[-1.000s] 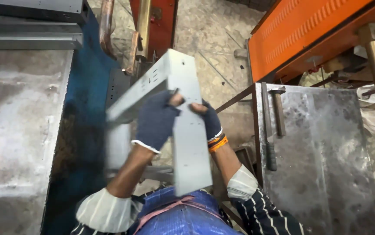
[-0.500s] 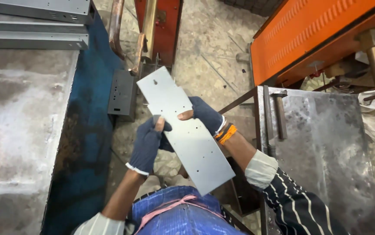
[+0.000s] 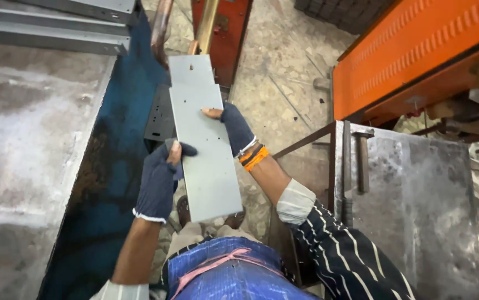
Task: The recorder uses a spot welding machine and a metal file to assemble and finish metal components.
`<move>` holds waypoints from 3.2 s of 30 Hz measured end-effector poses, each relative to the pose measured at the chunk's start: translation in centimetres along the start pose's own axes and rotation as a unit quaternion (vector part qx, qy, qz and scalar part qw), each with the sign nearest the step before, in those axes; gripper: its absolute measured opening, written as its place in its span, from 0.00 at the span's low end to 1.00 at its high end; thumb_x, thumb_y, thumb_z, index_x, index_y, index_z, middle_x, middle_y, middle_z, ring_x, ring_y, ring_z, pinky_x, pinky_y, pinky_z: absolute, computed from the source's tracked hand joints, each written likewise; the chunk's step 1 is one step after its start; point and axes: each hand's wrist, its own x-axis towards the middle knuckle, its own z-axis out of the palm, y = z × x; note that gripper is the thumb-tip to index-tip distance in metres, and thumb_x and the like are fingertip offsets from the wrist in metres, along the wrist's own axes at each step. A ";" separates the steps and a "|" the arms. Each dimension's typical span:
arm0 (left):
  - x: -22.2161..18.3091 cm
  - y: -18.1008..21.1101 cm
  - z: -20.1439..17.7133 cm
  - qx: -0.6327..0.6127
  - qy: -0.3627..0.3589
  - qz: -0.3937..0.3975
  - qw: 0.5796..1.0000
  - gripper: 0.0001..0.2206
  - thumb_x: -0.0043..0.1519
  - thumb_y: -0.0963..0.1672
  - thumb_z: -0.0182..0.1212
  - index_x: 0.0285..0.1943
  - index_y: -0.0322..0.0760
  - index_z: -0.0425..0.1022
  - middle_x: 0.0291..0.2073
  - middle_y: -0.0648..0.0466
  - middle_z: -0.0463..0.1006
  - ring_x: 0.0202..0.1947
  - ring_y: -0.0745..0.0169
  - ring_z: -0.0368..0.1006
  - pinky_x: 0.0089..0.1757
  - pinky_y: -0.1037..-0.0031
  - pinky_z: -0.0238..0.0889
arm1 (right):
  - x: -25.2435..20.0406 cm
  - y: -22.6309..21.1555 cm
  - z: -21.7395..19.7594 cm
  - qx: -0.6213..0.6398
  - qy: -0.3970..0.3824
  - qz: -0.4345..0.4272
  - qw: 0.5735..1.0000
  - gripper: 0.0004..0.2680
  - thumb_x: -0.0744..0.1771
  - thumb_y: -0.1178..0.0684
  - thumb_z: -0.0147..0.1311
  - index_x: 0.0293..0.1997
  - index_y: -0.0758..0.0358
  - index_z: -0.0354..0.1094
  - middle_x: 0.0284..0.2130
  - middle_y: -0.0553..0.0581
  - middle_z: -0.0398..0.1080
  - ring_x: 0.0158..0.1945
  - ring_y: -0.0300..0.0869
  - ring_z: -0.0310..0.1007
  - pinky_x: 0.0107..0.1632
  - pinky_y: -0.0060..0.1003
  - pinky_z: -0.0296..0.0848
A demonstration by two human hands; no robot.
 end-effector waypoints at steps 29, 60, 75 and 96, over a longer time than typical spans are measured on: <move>14.1 2.0 -8.8 0.169 -0.068 0.039 0.982 0.16 0.65 0.47 0.60 0.56 0.33 0.78 0.41 0.49 0.84 0.28 0.58 0.78 0.33 0.67 0.70 | -1.3 -2.5 12.7 -0.722 0.287 -0.085 0.624 0.42 0.53 0.42 0.71 0.75 0.50 0.50 0.69 0.83 0.49 0.59 0.71 0.67 0.56 0.54 0.72; 21.3 -1.3 -8.6 0.036 -0.181 0.190 0.964 0.39 0.50 0.41 0.74 0.72 0.34 0.59 0.60 0.48 0.73 0.57 0.55 0.71 0.37 0.70 0.73 | 0.2 -2.6 14.7 -0.734 0.337 -0.072 0.585 0.39 0.53 0.42 0.70 0.72 0.50 0.56 0.64 0.78 0.59 0.56 0.67 0.69 0.56 0.53 0.71; 18.5 5.0 -9.6 0.278 0.002 0.305 0.911 0.07 0.59 0.43 0.72 0.42 0.33 0.85 0.30 0.46 0.83 0.30 0.58 0.81 0.33 0.68 0.71 | -0.3 -3.3 13.9 -0.732 0.283 -0.084 0.614 0.38 0.54 0.43 0.68 0.74 0.50 0.55 0.64 0.76 0.62 0.60 0.66 0.68 0.61 0.53 0.68; 21.2 -1.1 -9.2 0.047 -0.063 0.237 0.968 0.11 0.71 0.46 0.62 0.56 0.36 0.83 0.36 0.57 0.77 0.33 0.73 0.68 0.36 0.79 0.64 | 0.0 -2.8 13.1 -0.735 0.273 -0.114 0.611 0.39 0.54 0.43 0.69 0.73 0.58 0.54 0.61 0.82 0.61 0.64 0.67 0.65 0.60 0.52 0.68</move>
